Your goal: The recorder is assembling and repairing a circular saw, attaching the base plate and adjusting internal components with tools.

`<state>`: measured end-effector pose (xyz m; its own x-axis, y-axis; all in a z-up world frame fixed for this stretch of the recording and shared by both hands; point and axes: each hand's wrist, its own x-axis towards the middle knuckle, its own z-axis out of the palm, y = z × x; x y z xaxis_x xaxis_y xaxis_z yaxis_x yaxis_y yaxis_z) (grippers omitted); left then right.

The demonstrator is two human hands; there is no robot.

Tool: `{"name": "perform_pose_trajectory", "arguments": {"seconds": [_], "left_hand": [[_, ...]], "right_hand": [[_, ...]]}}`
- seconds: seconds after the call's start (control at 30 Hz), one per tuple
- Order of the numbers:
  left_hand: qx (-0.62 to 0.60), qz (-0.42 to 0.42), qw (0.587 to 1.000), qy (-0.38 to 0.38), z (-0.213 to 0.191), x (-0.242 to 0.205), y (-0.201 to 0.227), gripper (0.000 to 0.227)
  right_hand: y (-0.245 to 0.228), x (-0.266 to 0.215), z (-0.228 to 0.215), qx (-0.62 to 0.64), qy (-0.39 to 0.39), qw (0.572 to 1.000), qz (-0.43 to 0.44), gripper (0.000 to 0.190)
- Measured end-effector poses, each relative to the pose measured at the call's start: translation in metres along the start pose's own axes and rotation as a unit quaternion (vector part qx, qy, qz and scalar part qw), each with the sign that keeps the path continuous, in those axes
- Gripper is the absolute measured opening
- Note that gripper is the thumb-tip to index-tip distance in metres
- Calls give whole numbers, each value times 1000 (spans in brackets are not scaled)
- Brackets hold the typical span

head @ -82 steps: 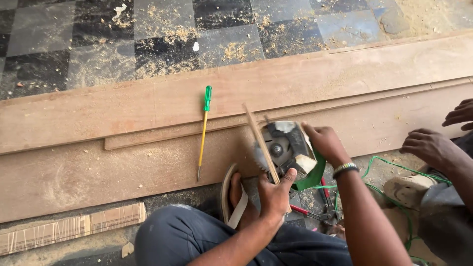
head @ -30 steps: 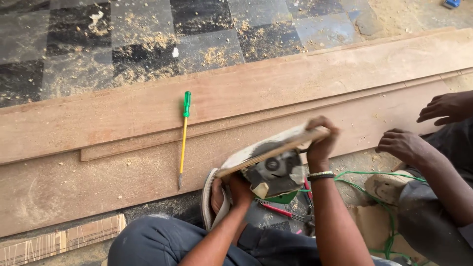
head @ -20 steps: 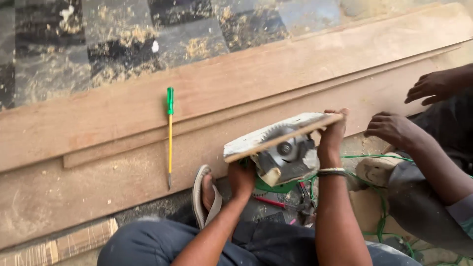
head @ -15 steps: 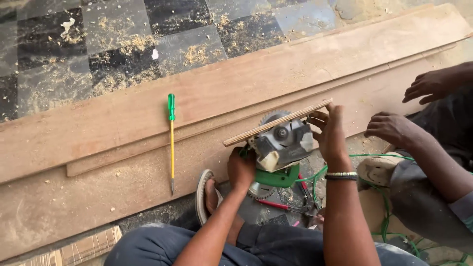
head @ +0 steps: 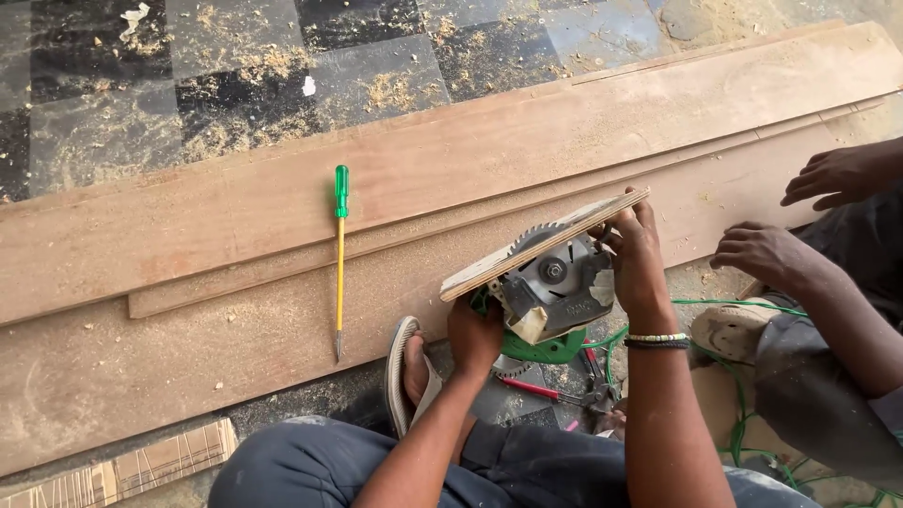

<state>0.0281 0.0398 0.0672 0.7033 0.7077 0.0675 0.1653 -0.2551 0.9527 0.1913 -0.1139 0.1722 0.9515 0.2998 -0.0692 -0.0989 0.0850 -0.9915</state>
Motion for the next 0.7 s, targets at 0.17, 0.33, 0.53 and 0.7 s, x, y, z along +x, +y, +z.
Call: {"name": "perform_pose_trajectory", "arguments": {"seconds": [0.17, 0.33, 0.53, 0.7], "left_hand": [[-3, 2, 1000, 9, 2, -1, -11, 38], [-2, -33, 999, 6, 7, -1, -24, 40], [2, -51, 999, 9, 7, -2, -13, 41], [8, -56, 998, 13, 12, 0, -20, 42]], "right_hand": [[0, -3, 13, -45, 66, 996, 27, 62], [-4, -14, 25, -80, 116, 990, 23, 65], [13, -21, 9, -57, 158, 986, -19, 64], [21, -22, 3, -34, 174, 984, -31, 65]]}}
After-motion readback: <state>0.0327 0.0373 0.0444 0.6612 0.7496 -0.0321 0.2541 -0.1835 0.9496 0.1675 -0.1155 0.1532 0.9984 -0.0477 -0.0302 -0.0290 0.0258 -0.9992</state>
